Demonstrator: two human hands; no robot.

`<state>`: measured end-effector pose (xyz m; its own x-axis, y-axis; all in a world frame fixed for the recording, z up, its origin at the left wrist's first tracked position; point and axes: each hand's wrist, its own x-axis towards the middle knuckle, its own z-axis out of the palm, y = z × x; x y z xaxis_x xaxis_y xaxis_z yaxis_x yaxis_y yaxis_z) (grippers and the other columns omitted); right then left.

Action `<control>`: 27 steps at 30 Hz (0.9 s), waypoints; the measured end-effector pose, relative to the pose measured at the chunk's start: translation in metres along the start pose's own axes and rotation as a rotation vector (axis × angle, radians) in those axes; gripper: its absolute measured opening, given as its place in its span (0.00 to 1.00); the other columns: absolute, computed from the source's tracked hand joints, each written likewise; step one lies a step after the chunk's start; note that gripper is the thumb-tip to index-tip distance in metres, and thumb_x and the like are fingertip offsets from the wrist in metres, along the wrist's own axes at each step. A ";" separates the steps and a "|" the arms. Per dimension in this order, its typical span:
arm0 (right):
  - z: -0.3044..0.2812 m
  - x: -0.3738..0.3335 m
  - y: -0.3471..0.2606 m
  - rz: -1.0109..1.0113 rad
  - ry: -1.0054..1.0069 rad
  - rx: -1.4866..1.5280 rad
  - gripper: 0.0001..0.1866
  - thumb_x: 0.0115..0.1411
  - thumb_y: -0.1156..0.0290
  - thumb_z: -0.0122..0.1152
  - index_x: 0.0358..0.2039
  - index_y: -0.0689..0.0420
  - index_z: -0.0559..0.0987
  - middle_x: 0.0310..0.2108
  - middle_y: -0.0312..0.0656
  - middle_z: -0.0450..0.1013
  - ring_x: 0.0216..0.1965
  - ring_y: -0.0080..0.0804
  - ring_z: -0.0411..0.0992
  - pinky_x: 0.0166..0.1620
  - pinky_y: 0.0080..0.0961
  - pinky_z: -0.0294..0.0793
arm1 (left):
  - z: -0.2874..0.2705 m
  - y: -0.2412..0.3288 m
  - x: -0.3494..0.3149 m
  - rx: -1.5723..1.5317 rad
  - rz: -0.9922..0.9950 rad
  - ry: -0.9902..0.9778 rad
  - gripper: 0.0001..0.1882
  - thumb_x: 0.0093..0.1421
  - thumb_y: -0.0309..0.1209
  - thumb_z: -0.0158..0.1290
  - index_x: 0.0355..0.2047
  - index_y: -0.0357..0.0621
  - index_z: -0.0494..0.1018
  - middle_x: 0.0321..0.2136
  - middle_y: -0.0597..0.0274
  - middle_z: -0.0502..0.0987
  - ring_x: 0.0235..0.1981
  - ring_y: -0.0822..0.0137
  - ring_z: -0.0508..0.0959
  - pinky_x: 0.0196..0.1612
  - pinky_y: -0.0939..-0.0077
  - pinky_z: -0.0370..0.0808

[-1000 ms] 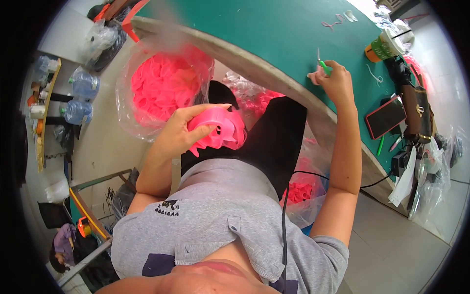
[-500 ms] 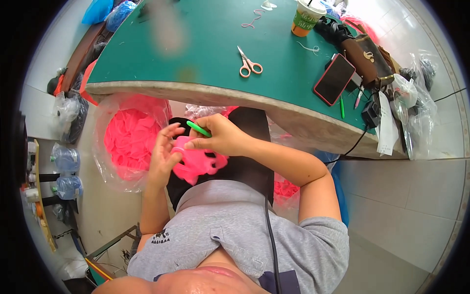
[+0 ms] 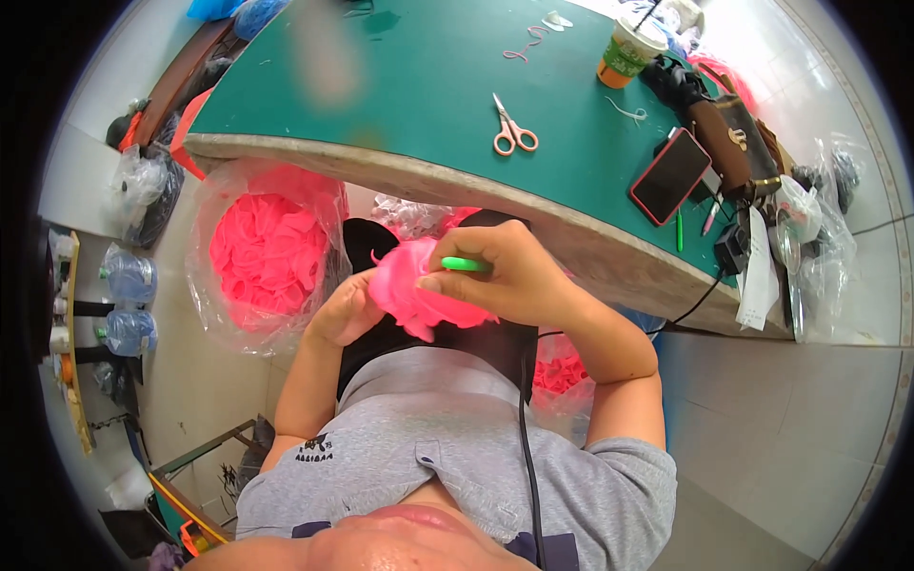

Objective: Trimming excess material from pink plastic toy parts using a small hand tool at a workbench.

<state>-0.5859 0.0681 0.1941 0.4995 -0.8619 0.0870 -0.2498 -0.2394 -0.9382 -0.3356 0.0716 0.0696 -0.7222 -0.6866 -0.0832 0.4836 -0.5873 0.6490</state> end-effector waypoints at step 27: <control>0.026 0.013 -0.079 -0.685 -0.121 0.754 0.11 0.60 0.70 0.55 0.38 0.63 0.78 0.26 0.41 0.71 0.23 0.27 0.68 0.25 0.21 0.65 | 0.030 0.042 -0.082 0.158 0.737 0.797 0.28 0.55 0.40 0.47 0.51 0.31 0.61 0.39 0.45 0.74 0.36 0.55 0.78 0.38 0.64 0.78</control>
<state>-0.5377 0.0880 0.2609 0.4296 -0.5848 0.6881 0.6864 -0.2837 -0.6696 -0.2710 0.1155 0.1260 0.2724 -0.9601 -0.0629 0.5557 0.1036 0.8249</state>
